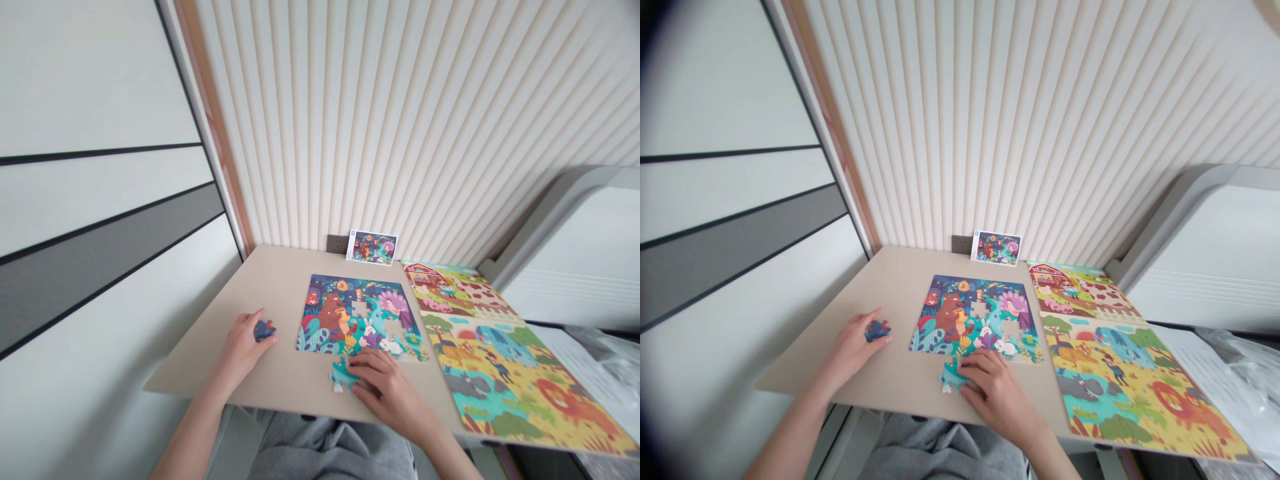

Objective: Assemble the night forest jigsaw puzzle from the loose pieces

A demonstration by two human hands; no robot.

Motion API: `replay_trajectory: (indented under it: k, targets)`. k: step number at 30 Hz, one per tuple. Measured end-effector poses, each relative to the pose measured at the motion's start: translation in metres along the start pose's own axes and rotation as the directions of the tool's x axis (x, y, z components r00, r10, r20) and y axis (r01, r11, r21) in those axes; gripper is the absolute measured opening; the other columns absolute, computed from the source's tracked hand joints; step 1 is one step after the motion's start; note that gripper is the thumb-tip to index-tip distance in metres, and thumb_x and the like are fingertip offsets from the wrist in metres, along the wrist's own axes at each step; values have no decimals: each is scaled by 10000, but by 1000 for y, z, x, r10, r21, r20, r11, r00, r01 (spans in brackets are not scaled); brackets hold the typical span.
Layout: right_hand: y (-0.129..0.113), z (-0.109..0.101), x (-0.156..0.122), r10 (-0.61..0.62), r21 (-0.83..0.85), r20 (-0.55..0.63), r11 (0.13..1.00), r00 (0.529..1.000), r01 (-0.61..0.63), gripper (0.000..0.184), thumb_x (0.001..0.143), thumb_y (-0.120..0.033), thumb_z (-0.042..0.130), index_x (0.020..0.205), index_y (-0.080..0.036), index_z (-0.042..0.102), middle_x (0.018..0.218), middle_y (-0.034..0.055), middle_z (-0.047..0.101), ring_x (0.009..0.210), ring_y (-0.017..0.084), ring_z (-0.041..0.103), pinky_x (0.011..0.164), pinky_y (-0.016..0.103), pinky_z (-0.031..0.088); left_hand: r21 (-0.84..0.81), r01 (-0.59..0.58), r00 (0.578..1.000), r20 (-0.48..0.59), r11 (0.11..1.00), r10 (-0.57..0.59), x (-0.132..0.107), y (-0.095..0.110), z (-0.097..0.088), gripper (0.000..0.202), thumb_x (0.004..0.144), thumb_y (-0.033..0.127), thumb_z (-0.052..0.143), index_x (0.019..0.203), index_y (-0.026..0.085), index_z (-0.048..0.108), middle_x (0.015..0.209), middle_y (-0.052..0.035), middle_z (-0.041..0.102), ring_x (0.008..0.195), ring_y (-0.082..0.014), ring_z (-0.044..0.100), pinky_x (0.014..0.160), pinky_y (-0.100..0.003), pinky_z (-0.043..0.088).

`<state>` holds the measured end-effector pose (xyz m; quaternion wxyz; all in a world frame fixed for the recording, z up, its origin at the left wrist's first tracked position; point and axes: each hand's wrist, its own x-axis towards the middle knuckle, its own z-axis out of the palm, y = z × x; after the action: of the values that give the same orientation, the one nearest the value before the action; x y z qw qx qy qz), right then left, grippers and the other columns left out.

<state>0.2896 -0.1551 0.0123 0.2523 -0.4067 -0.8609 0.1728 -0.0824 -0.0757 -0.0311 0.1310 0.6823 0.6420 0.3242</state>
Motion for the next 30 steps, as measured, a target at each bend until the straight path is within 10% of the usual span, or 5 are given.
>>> replay_trajectory:
  k: [6, 16, 22, 27, 30]
  targets:
    - [1, 0, 0, -7, 8, -34, 1000, 999, 8, 304, 984, -263, 647, 1282, -291, 697, 1282, 81, 689, 1244, 260, 605, 1087, 448, 500, -234, 15, 998, 69, 972, 1, -1, 23, 0, 335, 850, 385, 680, 1116, 188, 730, 1058, -95, 746, 944, -262, 708, 905, -404, 545]
    - [-3, -7, 16, 183, 208, -196, 968, 964, -141, 312, 1031, -328, 560, 1314, -271, 680, 1227, 94, 730, 1117, 248, 676, 962, 388, 554, -720, 196, 919, 372, 665, 132, -5, 129, 12, 522, 953, 447, 651, 1410, 198, 620, 1293, -94, 712, 1134, -259, 687, 958, -358, 557]
    - [4, -24, 53, 303, 343, -213, 913, 929, -219, 344, 989, -372, 606, 1292, -246, 708, 892, 30, 758, 752, 182, 655, 712, 302, 534, -699, -47, 865, 329, 714, 378, 14, 159, 52, 515, 914, 267, 665, 1425, 230, 606, 1342, -92, 686, 1150, -250, 686, 989, -388, 570]
    - [64, -43, 88, 396, 294, -275, 902, 876, -315, 318, 932, -385, 606, 1151, -217, 764, 980, 52, 777, 801, 202, 668, 742, 315, 519, -364, -433, 844, 157, 825, 513, 62, 150, 71, 525, 948, 260, 620, 1464, 217, 539, 1133, -87, 719, 937, -202, 713, 870, -347, 604]
    - [101, -43, 103, 445, 276, -261, 885, 857, -376, 324, 889, -410, 615, 1064, -192, 778, 788, 35, 750, 698, 207, 660, 649, 304, 502, -229, -455, 870, 93, 861, 484, 88, 135, 76, 319, 998, 231, 516, 1271, 174, 670, 1169, -134, 677, 1089, -266, 660, 1012, -460, 537]
